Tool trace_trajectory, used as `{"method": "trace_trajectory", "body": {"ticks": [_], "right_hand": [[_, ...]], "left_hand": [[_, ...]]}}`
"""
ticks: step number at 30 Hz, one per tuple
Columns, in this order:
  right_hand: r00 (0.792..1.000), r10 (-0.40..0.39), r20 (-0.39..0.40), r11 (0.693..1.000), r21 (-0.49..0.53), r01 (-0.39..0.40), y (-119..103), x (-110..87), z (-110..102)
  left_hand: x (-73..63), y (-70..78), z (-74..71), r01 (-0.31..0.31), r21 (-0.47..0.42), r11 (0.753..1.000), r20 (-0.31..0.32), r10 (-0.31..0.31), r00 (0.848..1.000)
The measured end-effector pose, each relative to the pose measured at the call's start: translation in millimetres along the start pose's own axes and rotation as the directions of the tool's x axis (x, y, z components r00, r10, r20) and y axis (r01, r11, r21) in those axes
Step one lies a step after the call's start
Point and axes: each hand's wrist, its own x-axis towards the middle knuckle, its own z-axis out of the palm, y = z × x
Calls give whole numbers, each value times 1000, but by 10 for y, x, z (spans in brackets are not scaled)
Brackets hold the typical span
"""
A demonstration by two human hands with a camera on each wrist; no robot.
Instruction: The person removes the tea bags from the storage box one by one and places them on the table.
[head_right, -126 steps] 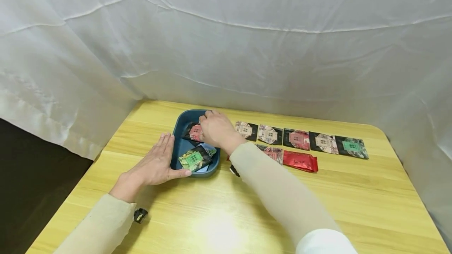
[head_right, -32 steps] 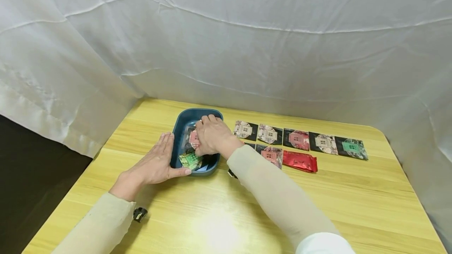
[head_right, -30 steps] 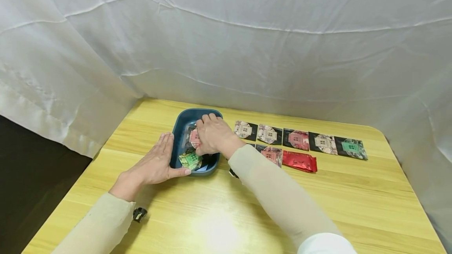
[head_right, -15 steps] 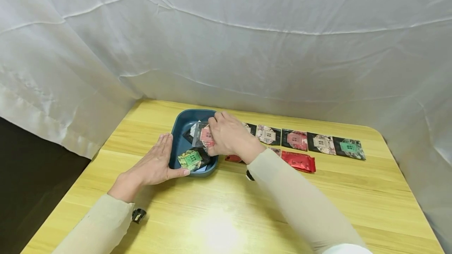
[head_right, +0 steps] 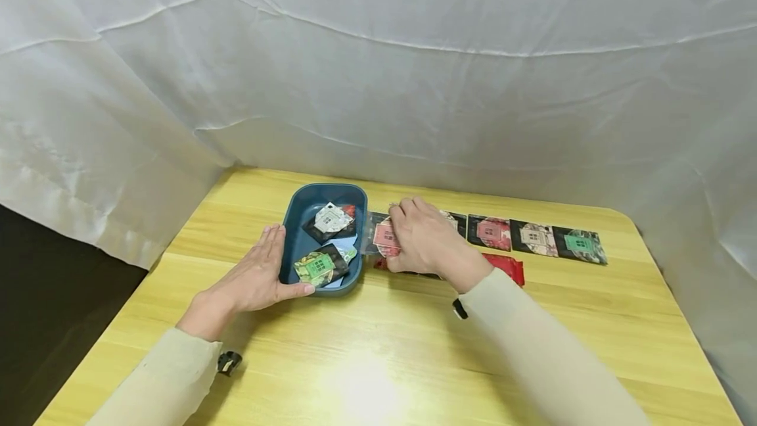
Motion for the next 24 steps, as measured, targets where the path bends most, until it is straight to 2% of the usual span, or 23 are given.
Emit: {"method": "trace_trajectory", "body": {"ticks": [6, 14, 18, 24], "right_hand": [[999, 47, 22, 999, -14, -46, 189, -249, 27], [997, 76, -31, 995, -65, -78, 412, -557, 39], [992, 122, -21, 991, -55, -123, 498, -723, 24], [984, 177, -5, 983, -35, -177, 677, -1001, -6]], "left_hand": [[-4, -5, 0, -5, -7, 1000, -8, 5, 1000], [-2, -10, 4, -8, -10, 1000, -9, 8, 1000], [-3, -10, 7, -18, -7, 1000, -25, 18, 1000], [1, -16, 10, -16, -5, 1000, -16, 16, 1000]]}}
